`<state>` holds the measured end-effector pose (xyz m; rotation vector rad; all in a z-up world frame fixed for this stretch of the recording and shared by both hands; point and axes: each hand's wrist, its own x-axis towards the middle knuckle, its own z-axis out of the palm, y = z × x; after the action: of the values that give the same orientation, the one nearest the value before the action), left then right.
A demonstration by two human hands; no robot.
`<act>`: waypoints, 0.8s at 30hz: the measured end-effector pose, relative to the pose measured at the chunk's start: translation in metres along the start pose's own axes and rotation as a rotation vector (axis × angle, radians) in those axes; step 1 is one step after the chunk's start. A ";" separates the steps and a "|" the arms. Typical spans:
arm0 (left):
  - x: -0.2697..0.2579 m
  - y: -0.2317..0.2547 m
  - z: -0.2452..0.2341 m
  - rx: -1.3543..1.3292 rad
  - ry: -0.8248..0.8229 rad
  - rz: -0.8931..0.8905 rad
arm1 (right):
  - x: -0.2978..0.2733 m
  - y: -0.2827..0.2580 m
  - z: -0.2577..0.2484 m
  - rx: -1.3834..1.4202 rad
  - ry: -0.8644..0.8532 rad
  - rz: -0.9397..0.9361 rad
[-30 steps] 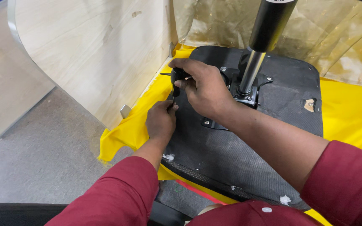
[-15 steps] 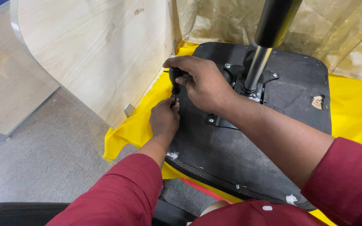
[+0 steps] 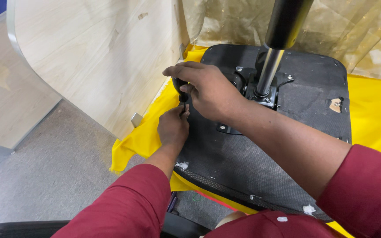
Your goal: The person uses a screwdriver to remove screws from the underside of an office chair seat, then removes a plastic trim ring and a metal tension spring from the chair base. The removed parts are placed on a yellow protective sheet.
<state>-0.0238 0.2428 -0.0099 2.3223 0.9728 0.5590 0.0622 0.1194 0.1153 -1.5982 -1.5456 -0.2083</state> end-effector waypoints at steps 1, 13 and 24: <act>0.000 0.000 0.000 0.000 0.002 0.007 | 0.000 -0.001 0.001 -0.010 -0.003 -0.017; -0.004 -0.003 0.001 -0.059 0.051 0.087 | 0.005 -0.007 -0.003 0.046 -0.077 0.070; 0.000 -0.017 0.012 -0.114 0.203 0.251 | 0.004 -0.014 0.000 0.048 -0.122 0.172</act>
<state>-0.0254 0.2487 -0.0294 2.3318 0.7194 0.9423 0.0511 0.1203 0.1243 -1.7214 -1.4828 0.0207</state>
